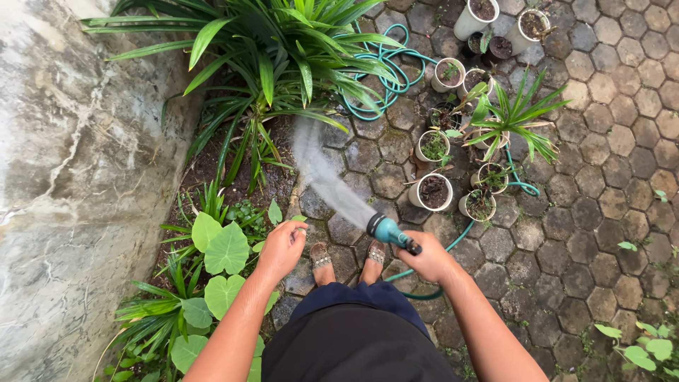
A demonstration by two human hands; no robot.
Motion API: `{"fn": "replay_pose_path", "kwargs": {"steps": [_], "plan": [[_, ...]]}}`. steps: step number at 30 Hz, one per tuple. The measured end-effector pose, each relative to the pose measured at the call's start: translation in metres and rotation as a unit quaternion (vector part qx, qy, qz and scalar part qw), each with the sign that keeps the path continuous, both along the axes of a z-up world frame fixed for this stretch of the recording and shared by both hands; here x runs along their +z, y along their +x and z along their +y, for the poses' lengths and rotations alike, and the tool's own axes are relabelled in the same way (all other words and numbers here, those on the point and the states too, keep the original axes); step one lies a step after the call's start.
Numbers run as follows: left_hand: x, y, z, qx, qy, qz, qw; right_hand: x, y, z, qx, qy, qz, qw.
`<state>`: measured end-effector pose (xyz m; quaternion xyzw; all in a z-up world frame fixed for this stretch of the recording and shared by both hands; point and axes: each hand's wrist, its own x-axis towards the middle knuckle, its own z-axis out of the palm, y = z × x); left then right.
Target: The person uses a garden hose with a spray nozzle to water various potted plants and garden foliage across a stone-paved patio area.
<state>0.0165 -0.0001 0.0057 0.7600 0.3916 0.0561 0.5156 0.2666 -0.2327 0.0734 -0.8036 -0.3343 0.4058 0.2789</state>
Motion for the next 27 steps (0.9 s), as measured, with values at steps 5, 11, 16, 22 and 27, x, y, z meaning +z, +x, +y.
{"fn": "replay_pose_path", "kwargs": {"steps": [5,11,16,22,27], "plan": [[0.004,-0.003,0.002,0.014,-0.009,-0.006,1.000,0.002,-0.005,0.008,0.058,-0.024,0.011,0.998],[0.011,-0.010,0.005,0.015,-0.015,0.021,1.000,-0.007,0.001,0.009,-0.089,0.012,-0.044,0.995],[0.009,-0.011,0.007,0.011,-0.008,0.019,1.000,-0.008,0.014,0.011,-0.096,0.022,-0.080,0.992],[0.009,-0.010,0.008,0.012,-0.002,0.018,1.000,-0.006,0.014,0.014,-0.008,-0.078,-0.047,0.996],[0.010,-0.011,0.009,0.013,-0.002,0.014,1.000,-0.014,0.006,0.005,-0.003,-0.079,-0.035,0.996]]}}
